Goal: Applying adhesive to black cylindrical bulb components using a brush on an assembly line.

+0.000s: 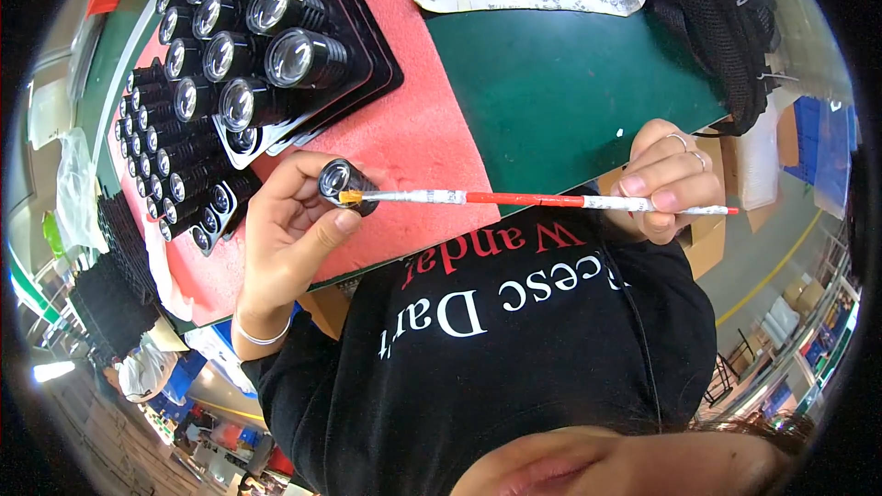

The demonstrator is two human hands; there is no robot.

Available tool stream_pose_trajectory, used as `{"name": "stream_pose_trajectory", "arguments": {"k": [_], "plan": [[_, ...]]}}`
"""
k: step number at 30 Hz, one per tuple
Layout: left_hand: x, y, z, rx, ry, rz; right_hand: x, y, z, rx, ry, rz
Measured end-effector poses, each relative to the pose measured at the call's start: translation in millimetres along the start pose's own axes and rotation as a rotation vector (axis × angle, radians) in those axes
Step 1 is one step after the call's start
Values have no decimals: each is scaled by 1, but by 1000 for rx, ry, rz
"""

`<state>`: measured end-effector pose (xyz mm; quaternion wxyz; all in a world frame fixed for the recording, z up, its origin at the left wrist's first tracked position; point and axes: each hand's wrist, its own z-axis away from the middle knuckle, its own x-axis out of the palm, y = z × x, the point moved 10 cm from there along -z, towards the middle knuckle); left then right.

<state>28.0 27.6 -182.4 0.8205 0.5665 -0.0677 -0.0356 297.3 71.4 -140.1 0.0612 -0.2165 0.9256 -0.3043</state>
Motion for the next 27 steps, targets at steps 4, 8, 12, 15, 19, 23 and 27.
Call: {"name": "stream_pose_trajectory", "arguments": {"k": [4,8,12,15,19,23,27], "plan": [[-1,0,0,-16,5,-16,1,-1,-1,11,0,39],[-1,-1,1,-28,-3,-18,0,-1,-1,25,43,68],[-1,-2,2,-26,-9,7,0,-1,-1,36,49,102],[0,0,1,-8,-20,49,-4,-1,0,34,92,125],[0,1,1,-22,-24,-9,-9,-1,4,-2,147,59],[2,2,0,-12,-30,7,-6,-2,5,-31,117,33],[3,2,-2,-6,-40,38,-4,-2,3,-39,38,12]]}}
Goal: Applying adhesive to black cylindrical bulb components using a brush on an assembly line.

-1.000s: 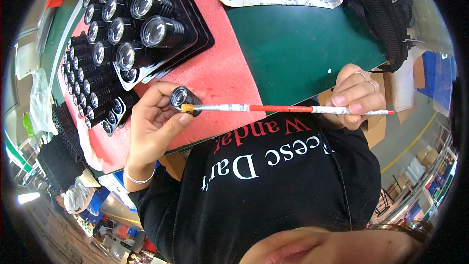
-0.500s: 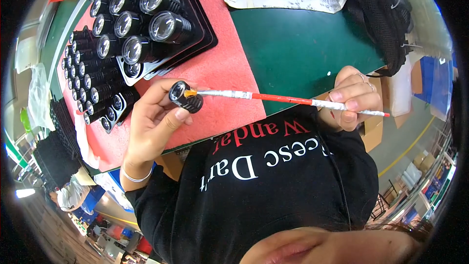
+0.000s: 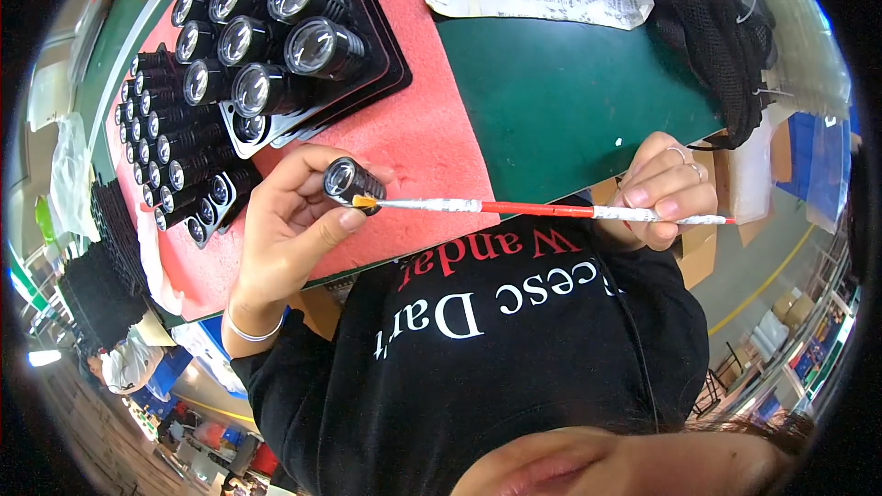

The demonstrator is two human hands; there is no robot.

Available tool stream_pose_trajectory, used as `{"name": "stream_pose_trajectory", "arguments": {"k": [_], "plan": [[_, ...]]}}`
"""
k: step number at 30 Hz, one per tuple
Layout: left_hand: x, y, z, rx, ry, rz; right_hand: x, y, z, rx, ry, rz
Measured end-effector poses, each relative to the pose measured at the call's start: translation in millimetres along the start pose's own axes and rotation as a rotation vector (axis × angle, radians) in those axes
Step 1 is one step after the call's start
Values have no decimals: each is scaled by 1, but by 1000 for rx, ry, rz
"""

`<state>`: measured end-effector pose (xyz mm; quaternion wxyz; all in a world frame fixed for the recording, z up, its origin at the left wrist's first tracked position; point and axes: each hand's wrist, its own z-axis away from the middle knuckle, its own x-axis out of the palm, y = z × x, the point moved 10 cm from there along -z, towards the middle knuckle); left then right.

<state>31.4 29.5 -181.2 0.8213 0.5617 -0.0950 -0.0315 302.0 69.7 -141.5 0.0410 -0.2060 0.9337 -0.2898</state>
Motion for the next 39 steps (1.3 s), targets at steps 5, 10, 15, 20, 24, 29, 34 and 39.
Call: {"name": "stream_pose_trajectory", "arguments": {"k": [5,10,15,20,24,29,34,39], "plan": [[0,0,0,8,3,-21,2,1,-1,21,-36,12],[-2,-2,0,1,8,-45,1,1,0,50,20,94],[-6,-7,3,-55,58,-22,1,0,-1,64,56,187],[-1,-2,2,-15,24,2,-2,-2,0,32,89,185],[-4,12,5,119,114,-228,-3,-4,2,3,122,168],[6,69,42,683,244,-847,-5,-6,2,-28,191,154],[-36,90,110,996,936,-893,-6,-6,2,23,245,203],[-66,65,129,619,1409,-1033,-6,-7,5,15,289,232]]}}
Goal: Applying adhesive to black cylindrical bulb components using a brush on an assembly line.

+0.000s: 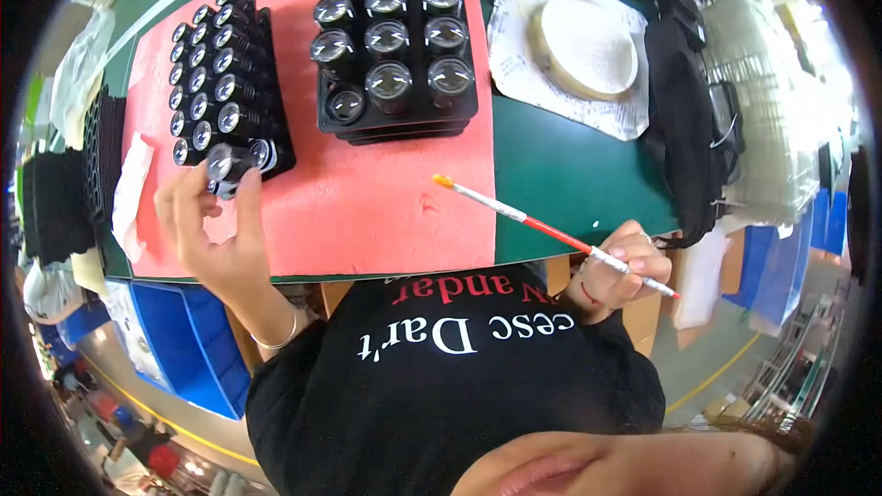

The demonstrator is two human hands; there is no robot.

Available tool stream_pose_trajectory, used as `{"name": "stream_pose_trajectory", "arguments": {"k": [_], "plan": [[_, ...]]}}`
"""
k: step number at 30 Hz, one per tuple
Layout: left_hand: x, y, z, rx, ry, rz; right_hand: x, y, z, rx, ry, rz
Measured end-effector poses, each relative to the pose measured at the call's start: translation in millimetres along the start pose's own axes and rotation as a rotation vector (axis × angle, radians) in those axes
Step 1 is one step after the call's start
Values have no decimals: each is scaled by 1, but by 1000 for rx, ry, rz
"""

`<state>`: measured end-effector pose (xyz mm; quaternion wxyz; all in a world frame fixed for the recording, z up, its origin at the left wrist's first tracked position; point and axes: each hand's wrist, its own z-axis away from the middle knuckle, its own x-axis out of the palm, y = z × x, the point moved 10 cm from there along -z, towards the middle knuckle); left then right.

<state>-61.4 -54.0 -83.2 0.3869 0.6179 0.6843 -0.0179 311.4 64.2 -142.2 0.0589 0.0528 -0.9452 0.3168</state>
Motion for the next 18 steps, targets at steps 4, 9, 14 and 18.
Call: {"name": "stream_pose_trajectory", "arguments": {"k": [4,9,14,18], "plan": [[14,-17,8,-139,-30,-108,6,-2,0,-37,-103,-106],[15,-10,7,-86,-48,-189,7,-3,1,-61,-133,-95],[13,-4,5,-128,-24,-222,5,-2,1,-30,-110,-109],[2,21,3,-101,111,-183,4,-1,0,9,-57,-114]]}}
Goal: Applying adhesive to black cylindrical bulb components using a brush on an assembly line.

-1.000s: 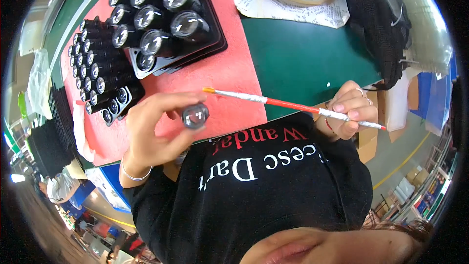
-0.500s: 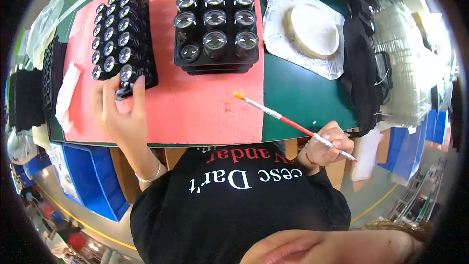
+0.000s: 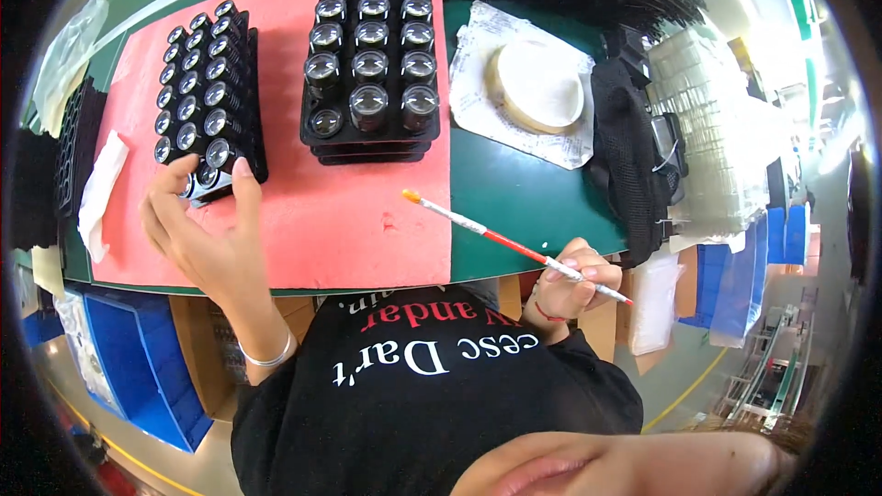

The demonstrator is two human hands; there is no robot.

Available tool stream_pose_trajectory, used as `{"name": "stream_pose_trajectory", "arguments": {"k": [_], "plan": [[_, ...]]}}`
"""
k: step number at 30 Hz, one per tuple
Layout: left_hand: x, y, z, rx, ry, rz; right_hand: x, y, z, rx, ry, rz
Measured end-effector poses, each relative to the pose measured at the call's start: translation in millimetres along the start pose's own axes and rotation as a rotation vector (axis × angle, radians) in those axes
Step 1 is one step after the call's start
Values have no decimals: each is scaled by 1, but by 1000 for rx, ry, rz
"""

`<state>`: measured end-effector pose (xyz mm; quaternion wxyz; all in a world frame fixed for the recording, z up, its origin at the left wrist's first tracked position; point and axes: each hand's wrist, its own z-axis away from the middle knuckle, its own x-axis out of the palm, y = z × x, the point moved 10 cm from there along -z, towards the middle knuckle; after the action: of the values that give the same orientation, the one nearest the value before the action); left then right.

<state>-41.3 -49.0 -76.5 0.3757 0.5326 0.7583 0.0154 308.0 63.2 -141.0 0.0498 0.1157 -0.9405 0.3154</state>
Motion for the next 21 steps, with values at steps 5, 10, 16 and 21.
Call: {"name": "stream_pose_trajectory", "arguments": {"k": [5,10,16,21], "plan": [[17,64,7,236,-109,130,-13,6,0,69,175,-24],[33,83,2,245,-177,134,-27,20,-2,198,316,-103],[31,84,1,261,-146,232,-8,17,-12,212,155,-126],[33,66,26,32,-373,842,-3,18,-16,241,111,-223]]}}
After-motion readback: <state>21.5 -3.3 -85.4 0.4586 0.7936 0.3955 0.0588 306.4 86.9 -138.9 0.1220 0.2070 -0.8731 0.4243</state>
